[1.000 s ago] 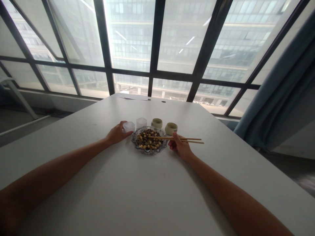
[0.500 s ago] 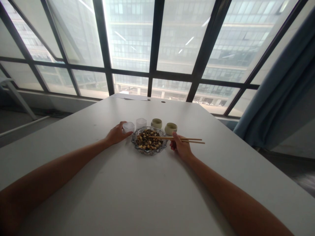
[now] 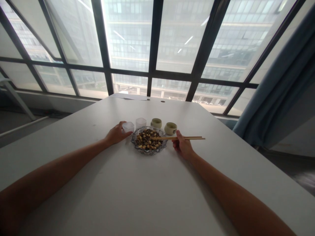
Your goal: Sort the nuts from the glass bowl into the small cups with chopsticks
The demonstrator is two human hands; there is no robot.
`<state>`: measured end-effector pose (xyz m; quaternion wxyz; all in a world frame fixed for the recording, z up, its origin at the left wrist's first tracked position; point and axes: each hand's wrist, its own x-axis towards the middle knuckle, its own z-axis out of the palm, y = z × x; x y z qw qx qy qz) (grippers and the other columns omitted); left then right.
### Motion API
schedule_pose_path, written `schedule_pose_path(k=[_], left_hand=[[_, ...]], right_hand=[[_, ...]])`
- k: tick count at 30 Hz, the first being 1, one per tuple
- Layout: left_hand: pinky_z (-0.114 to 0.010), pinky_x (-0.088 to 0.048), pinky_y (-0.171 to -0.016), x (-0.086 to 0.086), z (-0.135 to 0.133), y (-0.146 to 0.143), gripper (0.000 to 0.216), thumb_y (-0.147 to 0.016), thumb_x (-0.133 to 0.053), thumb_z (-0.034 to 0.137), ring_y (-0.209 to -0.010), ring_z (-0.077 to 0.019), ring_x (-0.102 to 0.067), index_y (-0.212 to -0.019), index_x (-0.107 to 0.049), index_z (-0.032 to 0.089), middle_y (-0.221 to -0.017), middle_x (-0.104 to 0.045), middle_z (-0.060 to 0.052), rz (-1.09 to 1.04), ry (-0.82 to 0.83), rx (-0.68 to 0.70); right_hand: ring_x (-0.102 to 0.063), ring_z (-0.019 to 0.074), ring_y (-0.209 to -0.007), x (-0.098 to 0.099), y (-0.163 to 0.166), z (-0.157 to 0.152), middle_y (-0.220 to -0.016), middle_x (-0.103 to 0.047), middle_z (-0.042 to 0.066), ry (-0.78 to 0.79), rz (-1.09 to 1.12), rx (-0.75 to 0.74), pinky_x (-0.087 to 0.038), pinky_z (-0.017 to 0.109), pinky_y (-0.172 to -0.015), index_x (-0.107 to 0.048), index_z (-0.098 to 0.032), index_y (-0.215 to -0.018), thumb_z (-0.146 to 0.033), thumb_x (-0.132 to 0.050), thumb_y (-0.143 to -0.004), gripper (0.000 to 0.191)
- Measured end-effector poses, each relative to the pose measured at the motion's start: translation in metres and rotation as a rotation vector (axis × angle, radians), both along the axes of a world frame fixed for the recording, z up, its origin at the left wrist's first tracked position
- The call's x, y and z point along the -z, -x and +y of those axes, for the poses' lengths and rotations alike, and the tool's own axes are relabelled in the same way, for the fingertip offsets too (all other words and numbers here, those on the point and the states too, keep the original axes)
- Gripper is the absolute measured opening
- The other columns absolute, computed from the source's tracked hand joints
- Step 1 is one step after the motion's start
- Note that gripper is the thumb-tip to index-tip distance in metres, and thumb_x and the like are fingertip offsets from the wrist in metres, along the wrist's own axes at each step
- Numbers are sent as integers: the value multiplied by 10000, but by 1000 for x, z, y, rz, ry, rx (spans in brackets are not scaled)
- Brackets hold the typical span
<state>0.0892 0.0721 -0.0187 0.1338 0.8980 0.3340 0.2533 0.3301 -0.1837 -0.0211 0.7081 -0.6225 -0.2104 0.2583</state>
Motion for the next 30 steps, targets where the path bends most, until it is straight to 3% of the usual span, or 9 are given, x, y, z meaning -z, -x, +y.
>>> schedule_pose_path(k=[7, 11, 14, 18, 24, 30], left_hand=[[-411, -467, -1046, -1, 0, 4, 685, -770, -743, 381, -1261, -291, -560, -1366, -439, 236, -1343, -600, -111, -158, -142, 88], [-418, -427, -1104, -3, -1, 5, 596, -782, -709, 266, -1314, -264, -511, -1329, -475, 237, -1387, -580, -92, -202, -230, 173], [-427, -422, -1106, -3, -1, 5, 572, -782, -695, 239, -1319, -264, -503, -1315, -487, 230, -1395, -577, -92, -188, -241, 190], [-424, -416, -1103, -2, 0, 4, 580, -779, -710, 283, -1296, -277, -518, -1311, -488, 212, -1367, -591, -105, -178, -239, 156], [-426, -447, -1052, -2, 0, 4, 645, -761, -743, 382, -1236, -314, -566, -1321, -473, 211, -1309, -610, -133, -154, -182, -18], [-429, -490, -960, -4, 1, 2, 740, -772, -687, 608, -1128, -336, -645, -1344, -459, 198, -1215, -668, -152, -130, -8, -147]], right_hand=[[-420, 86, -330, -4, -7, -5, -384, -508, -3, 2, 41, -141, -313, 205, -286, -571, -181, -562, -716, -752, -671, 575], [-409, 66, -338, -8, -7, -7, -385, -496, -15, -1, 67, -206, -318, 187, -300, -600, -157, -544, -739, -800, -562, 616], [-425, 69, -349, -8, -8, -8, -399, -507, -11, -1, 72, -225, -321, 184, -305, -608, -153, -550, -737, -797, -570, 614], [-428, 77, -346, -6, -10, -6, -410, -523, -4, 10, 70, -219, -325, 193, -302, -597, -163, -563, -724, -776, -627, 592], [-445, 85, -346, -1, -13, -4, -414, -527, -7, -10, 69, -190, -327, 195, -295, -592, -170, -573, -725, -791, -601, 590], [-445, 83, -344, 0, -13, -2, -431, -542, 0, -30, 84, -146, -327, 197, -295, -567, -179, -587, -728, -734, -687, 583]])
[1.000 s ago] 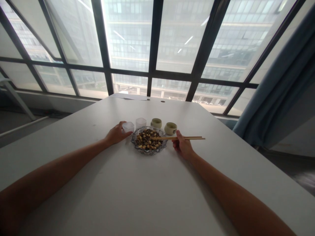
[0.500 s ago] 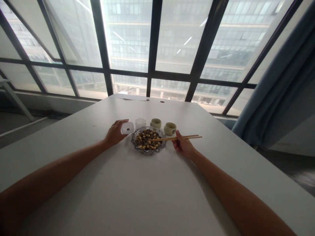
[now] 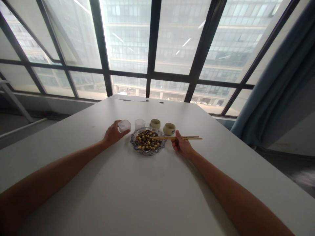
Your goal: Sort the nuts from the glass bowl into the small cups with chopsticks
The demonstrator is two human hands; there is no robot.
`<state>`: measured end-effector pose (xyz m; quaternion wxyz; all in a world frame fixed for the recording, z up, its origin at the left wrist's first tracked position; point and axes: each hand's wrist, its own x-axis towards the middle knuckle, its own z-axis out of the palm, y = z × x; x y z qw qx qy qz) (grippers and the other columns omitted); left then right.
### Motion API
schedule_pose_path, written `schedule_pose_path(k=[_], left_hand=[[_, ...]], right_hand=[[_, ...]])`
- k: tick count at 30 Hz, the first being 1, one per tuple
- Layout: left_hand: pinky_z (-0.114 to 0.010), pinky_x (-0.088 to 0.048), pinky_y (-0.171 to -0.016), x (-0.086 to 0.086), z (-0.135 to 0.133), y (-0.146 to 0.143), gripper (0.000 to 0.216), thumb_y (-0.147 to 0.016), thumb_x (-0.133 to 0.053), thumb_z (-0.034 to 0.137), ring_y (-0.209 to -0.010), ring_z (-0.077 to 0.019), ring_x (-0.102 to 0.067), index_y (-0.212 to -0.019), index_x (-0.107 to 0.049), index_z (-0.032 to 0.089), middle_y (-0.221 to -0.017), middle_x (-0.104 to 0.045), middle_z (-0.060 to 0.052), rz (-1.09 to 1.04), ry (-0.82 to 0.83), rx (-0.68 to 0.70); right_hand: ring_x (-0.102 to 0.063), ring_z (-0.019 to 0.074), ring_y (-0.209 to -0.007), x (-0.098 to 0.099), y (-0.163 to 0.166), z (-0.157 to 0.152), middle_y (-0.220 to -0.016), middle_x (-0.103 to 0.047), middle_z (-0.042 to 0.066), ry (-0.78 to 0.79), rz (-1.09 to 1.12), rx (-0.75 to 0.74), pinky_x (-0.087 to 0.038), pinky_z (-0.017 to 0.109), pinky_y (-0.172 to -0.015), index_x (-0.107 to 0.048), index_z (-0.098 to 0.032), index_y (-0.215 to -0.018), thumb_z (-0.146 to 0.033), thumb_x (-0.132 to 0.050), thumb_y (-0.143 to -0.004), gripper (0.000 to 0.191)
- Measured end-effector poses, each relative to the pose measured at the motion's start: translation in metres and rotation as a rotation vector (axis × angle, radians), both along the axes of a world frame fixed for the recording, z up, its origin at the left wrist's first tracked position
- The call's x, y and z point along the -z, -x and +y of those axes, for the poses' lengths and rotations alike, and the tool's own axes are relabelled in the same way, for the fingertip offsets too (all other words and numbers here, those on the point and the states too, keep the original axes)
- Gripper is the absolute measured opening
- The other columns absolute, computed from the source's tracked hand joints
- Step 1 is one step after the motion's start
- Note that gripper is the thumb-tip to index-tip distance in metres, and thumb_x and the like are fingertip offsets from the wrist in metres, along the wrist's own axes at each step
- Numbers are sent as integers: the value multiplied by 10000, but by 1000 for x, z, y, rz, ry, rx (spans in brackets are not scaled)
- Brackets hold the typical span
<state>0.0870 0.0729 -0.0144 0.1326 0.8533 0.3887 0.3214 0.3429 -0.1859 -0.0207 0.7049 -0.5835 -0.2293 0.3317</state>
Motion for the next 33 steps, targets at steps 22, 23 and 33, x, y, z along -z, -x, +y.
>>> schedule_pose_path(k=[22, 23, 33], left_hand=[[-442, -453, -987, -58, 16, -82, 898, -754, -576, 742, -1244, -355, -582, -1428, -441, 164, -1369, -605, -198, 488, 47, 223], [-433, -457, -986, -57, 16, -86, 903, -751, -587, 728, -1253, -356, -576, -1428, -444, 148, -1381, -592, -208, 500, 63, 215], [-462, -433, -1049, -54, 11, -76, 662, -733, -671, 290, -1249, -338, -527, -1367, -536, 151, -1353, -600, -149, 263, -392, 452]], right_hand=[[-488, 96, -339, 3, 11, 2, -433, -576, 23, -9, -135, -30, -367, 209, -316, -632, -158, -601, -799, -696, -641, 646], [-488, 95, -337, 3, 11, 2, -434, -578, 23, -7, -138, -33, -366, 207, -316, -633, -157, -600, -805, -698, -631, 652], [-497, 97, -341, 1, 16, 2, -438, -578, 21, 8, -193, -30, -376, 205, -324, -637, -156, -604, -818, -671, -648, 664]])
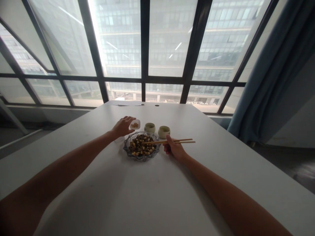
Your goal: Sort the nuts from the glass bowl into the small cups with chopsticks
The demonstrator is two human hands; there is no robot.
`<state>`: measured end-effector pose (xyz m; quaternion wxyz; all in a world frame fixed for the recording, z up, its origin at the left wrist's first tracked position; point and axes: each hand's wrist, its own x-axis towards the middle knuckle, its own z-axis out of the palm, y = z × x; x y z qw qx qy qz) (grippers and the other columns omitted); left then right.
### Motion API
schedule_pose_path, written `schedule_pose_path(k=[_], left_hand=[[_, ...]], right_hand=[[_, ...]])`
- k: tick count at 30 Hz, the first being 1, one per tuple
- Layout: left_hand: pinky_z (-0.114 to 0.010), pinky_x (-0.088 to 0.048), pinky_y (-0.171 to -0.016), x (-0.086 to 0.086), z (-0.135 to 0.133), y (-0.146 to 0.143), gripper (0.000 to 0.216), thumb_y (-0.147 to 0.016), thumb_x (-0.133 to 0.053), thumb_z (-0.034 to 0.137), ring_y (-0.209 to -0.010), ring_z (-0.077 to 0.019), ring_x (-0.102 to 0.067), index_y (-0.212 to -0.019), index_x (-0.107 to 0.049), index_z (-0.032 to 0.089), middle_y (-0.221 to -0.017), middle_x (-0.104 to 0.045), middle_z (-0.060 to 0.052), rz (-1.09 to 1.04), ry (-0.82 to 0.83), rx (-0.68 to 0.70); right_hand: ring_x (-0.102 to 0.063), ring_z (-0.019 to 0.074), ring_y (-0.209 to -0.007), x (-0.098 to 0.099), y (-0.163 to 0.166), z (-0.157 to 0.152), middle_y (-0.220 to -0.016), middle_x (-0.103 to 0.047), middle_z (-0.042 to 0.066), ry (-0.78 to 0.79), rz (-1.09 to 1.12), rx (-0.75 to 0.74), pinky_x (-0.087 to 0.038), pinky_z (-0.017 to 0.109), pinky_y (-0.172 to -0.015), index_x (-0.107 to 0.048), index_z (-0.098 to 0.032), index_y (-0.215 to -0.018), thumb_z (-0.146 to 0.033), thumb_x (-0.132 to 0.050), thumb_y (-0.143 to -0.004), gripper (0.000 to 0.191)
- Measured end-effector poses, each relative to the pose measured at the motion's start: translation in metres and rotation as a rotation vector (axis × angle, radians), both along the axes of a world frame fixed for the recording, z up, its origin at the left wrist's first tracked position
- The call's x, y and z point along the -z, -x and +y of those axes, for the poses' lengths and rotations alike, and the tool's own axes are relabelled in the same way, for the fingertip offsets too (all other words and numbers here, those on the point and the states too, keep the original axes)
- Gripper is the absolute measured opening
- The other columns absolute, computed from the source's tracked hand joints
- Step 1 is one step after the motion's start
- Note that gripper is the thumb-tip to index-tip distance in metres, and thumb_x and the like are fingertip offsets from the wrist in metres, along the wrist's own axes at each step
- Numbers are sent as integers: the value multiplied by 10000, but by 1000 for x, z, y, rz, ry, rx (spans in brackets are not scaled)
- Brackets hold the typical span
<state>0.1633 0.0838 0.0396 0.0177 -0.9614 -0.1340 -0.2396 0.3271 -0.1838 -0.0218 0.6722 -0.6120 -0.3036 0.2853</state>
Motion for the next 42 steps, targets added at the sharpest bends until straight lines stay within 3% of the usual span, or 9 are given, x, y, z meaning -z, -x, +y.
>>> schedule_pose_path(k=[6, 11, 15, 18, 22, 28, 33, 38, 42], left_hand=[[-469, -399, -1063, 2, -7, 4, 665, -771, -677, 404, -1252, -328, -532, -1377, -525, 174, -1367, -601, -135, 29, -1, -77], [-385, -455, -996, -6, 1, -5, 763, -762, -646, 627, -1225, -326, -592, -1342, -561, 139, -1343, -627, -169, 227, 289, -357], [-328, -482, -932, -21, 3, -18, 893, -723, -650, 711, -1257, -336, -580, -1376, -524, 113, -1403, -577, -205, 360, 462, -443], [-410, -441, -1018, -25, -6, -37, 917, -764, -572, 756, -1318, -367, -522, -1422, -467, 126, -1461, -517, -219, 342, 391, -389], [-510, -332, -1118, -21, -22, -66, 927, -785, -518, 775, -1374, -373, -457, -1465, -407, 155, -1492, -482, -217, 386, 274, -247], [-518, -310, -1132, -15, -34, -95, 937, -706, -604, 765, -1332, -364, -501, -1414, -471, 165, -1440, -544, -199, 499, 283, -177], [-429, -441, -1007, -12, -36, -101, 760, -663, -699, 680, -1168, -334, -621, -1259, -602, 219, -1298, -660, -125, 468, 266, -213], [-411, -396, -1046, -6, -32, -95, 759, -662, -778, 473, -1180, -309, -597, -1333, -531, 217, -1265, -663, -105, 206, -2, -55], [-431, -378, -1054, -8, -30, -88, 771, -692, -776, 450, -1222, -312, -562, -1370, -485, 227, -1347, -617, -102, 133, -36, -13]], right_hand=[[-494, 94, -336, -1, 0, 0, -437, -582, 28, 5, -26, 17, -372, 204, -333, -647, -145, -602, -820, -673, -640, 677], [-492, 97, -340, -3, 2, 0, -434, -585, 28, 10, -24, 32, -381, 214, -343, -655, -145, -593, -819, -688, -615, 676], [-490, 98, -339, 1, 1, 1, -430, -585, 30, 13, 13, 31, -371, 215, -339, -659, -147, -585, -816, -685, -624, 670], [-468, 94, -321, 1, 0, 1, -412, -572, 30, 10, 44, 49, -343, 217, -319, -647, -147, -572, -800, -683, -649, 658], [-434, 92, -314, -5, -4, 1, -389, -544, 13, -122, 85, 217, -304, 218, -295, -598, -170, -563, -750, -676, -709, 603], [-462, 104, -346, -9, -14, 0, -425, -563, 13, -282, 107, 444, -324, 219, -297, -565, -195, -585, -741, -660, -728, 573], [-483, 105, -353, -11, -8, -3, -434, -561, 15, -270, -72, 499, -376, 225, -323, -594, -183, -591, -804, -571, -754, 642], [-505, 100, -370, -14, -4, -9, -472, -584, 16, -254, -378, 449, -396, 224, -361, -630, -170, -617, -773, -510, -829, 650], [-506, 109, -370, -13, -5, -9, -474, -585, 17, -249, -419, 450, -391, 229, -358, -625, -178, -615, -760, -483, -854, 645]])
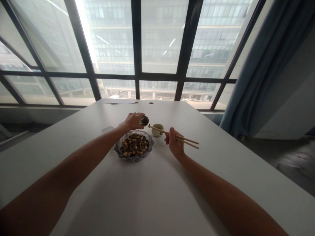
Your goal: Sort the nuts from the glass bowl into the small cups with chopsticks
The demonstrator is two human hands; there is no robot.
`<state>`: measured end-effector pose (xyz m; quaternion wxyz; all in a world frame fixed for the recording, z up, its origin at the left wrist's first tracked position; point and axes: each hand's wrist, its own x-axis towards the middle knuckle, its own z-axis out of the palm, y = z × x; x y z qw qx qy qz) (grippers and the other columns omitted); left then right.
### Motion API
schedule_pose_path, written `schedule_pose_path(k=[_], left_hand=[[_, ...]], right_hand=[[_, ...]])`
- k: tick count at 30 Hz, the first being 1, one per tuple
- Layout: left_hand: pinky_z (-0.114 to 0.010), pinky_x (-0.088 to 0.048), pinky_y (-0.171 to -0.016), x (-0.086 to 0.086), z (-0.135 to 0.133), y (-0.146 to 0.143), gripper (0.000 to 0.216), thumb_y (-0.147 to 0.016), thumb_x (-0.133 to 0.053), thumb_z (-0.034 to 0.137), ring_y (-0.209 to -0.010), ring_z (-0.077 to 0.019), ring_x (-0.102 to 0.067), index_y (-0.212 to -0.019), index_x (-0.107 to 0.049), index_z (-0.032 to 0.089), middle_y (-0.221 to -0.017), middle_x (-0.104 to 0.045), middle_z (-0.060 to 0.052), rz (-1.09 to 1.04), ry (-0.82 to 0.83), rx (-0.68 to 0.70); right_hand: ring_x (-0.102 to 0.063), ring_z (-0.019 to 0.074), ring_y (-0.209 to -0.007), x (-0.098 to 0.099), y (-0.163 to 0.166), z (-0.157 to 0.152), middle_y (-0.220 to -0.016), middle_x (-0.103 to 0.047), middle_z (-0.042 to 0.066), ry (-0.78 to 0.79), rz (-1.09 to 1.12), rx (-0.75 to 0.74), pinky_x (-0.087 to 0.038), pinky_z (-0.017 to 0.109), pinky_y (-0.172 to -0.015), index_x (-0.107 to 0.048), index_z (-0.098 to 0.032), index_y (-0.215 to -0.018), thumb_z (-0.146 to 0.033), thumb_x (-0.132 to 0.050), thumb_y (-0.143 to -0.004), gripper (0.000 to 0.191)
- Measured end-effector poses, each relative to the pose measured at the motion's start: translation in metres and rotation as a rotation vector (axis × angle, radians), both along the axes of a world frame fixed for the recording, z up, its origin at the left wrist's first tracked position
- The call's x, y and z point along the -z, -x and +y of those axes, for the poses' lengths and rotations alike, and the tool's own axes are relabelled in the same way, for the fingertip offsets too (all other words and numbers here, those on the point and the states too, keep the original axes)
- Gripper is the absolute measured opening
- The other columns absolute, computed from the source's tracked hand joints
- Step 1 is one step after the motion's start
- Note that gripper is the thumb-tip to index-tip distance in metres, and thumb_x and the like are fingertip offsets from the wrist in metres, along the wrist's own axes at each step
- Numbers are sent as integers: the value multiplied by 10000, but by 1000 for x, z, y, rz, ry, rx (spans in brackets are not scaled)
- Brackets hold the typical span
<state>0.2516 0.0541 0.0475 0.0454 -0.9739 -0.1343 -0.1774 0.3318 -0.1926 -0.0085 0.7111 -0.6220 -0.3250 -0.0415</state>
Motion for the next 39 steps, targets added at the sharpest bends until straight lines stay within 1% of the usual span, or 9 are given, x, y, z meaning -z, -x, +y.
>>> schedule_pose_path(k=[7, 11, 14, 19, 24, 28, 32, 35, 39], left_hand=[[-411, -408, -1017, -7, -4, 7, 759, -648, -749, 611, -1124, -287, -622, -1286, -561, 244, -1207, -698, -69, -28, 41, -5], [-412, -424, -997, -10, -7, 8, 766, -638, -721, 647, -1096, -288, -636, -1273, -577, 242, -1181, -710, -61, -25, 74, -2], [-412, -423, -999, -12, -11, 8, 766, -646, -700, 658, -1085, -293, -642, -1274, -588, 235, -1170, -717, -66, -2, 107, -10], [-418, -405, -1022, -11, -14, 5, 828, -631, -697, 689, -1099, -310, -639, -1305, -584, 221, -1183, -716, -85, 67, 140, -26], [-433, -411, -1008, -5, -10, -3, 790, -617, -692, 714, -1082, -319, -646, -1226, -640, 214, -1151, -725, -102, 149, 210, -99], [-433, -417, -1006, -4, -9, -7, 771, -607, -690, 736, -1112, -334, -632, -1146, -682, 185, -1162, -717, -130, 227, 274, -169], [-474, -318, -1118, -6, -10, -6, 790, -658, -644, 770, -1195, -346, -589, -1156, -673, 157, -1217, -695, -153, 280, 319, -179], [-523, -173, -1191, -8, -7, 2, 848, -733, -593, 764, -1300, -343, -522, -1314, -578, 146, -1347, -626, -172, 273, 316, -147], [-531, -59, -1220, -8, 0, 38, 725, -879, -506, 653, -1392, -305, -434, -1422, -478, 174, -1458, -547, -134, 33, 261, -72]], right_hand=[[-542, 119, -433, -26, -2, -3, -486, -583, 19, 85, -269, -4, -431, 239, -434, -605, -191, -575, -654, -473, -936, 602], [-550, 125, -441, -42, -9, 12, -484, -593, 9, 165, -410, -33, -443, 249, -473, -616, -200, -568, -618, -550, -916, 548], [-593, 142, -490, -47, -14, 35, -537, -651, 19, 239, -391, -111, -467, 255, -507, -653, -207, -588, -627, -618, -864, 504], [-596, 156, -499, -51, -17, 56, -564, -671, 34, 179, -258, -190, -490, 269, -504, -700, -201, -637, -676, -671, -784, 498], [-593, 144, -486, -65, -8, 36, -553, -655, 35, 74, -256, -131, -471, 254, -465, -711, -192, -674, -713, -617, -806, 546], [-527, 117, -400, -77, 9, 12, -452, -583, 19, 21, -198, -138, -424, 238, -396, -677, -189, -600, -763, -580, -792, 612], [-514, 108, -363, -72, 24, 5, -430, -577, 23, 114, -138, -268, -404, 226, -357, -667, -173, -583, -772, -607, -755, 626], [-540, 115, -379, -61, 29, 8, -461, -608, 29, 173, -86, -314, -423, 224, -359, -679, -166, -613, -755, -642, -737, 603], [-558, 121, -396, -47, 29, 14, -480, -624, 23, 194, -25, -319, -447, 225, -370, -700, -166, -640, -736, -685, -709, 575]])
